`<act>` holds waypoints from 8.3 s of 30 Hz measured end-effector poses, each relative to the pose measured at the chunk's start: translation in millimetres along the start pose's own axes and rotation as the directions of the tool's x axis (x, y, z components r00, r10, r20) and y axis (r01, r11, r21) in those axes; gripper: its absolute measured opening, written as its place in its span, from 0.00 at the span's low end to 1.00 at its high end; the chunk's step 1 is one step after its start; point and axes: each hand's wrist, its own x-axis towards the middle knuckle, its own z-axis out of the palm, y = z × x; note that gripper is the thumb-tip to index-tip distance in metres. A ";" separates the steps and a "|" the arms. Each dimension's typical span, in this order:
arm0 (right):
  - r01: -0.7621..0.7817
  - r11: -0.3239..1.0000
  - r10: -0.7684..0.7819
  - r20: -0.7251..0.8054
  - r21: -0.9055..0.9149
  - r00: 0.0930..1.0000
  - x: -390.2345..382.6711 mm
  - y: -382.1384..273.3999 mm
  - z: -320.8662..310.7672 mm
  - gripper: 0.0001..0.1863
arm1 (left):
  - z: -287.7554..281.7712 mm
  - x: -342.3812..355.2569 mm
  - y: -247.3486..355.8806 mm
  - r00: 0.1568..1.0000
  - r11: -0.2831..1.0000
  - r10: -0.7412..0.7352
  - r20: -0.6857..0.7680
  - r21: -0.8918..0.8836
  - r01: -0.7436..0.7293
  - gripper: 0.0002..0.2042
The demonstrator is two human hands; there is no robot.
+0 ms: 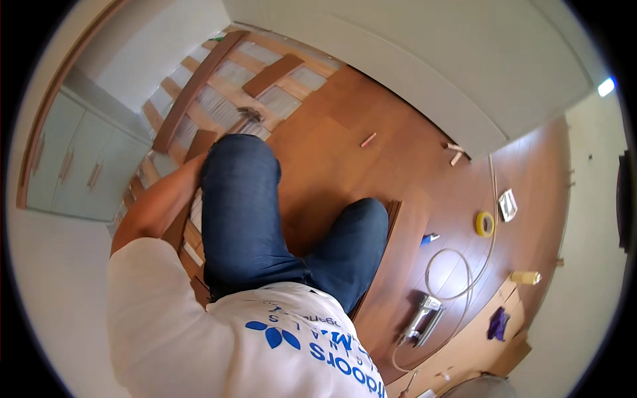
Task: The person positions wood planks on a subfloor, applies adhesive using a caulking gun, and secures the planks using a hammer and a pneumatic nail gun.
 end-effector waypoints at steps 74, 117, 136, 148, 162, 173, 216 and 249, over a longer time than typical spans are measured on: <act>0.016 1.000 -0.031 0.825 0.026 0.565 -81.8 -36.3 409.2 0.40 | -70.4 180.2 -163.3 0.912 0.769 -0.002 -0.411 -0.584 -0.261 0.26; -0.006 0.932 0.357 0.923 -0.362 -0.144 -134.0 29.6 520.1 0.37 | 34.7 -20.7 -314.4 0.956 0.021 -0.291 0.048 -0.998 0.056 0.16; 0.009 0.877 0.472 0.866 -0.480 0.166 -163.1 22.3 505.8 0.42 | 41.1 -21.7 -314.2 0.974 0.277 -0.209 -0.092 -0.960 -0.031 0.22; -0.008 0.871 0.479 0.853 -0.491 -0.208 -151.6 25.3 524.2 0.40 | -21.2 -24.3 -256.0 0.960 0.320 -0.279 -0.032 -0.946 0.062 0.25; -0.023 0.824 0.545 0.802 -0.567 -0.245 -149.2 92.8 542.0 0.39 | -27.1 2.1 -248.7 0.915 -0.139 -0.402 0.003 -0.989 -0.057 0.11; 0.098 0.845 0.534 0.824 -0.525 -0.189 -80.4 151.4 523.8 0.29 | -34.5 5.7 -238.7 0.918 -0.225 -0.393 0.042 -0.973 -0.052 0.15; -0.218 0.899 0.395 0.918 -0.380 0.025 -109.4 56.2 569.5 0.34 | -41.0 -23.2 -284.6 0.893 -0.274 -0.449 0.000 -0.952 -0.138 0.12; -0.123 0.931 0.362 0.906 -0.343 0.218 23.6 -2.2 675.7 0.29 | -29.5 -40.7 -337.8 0.853 -0.239 -0.523 0.014 -0.962 -0.131 0.15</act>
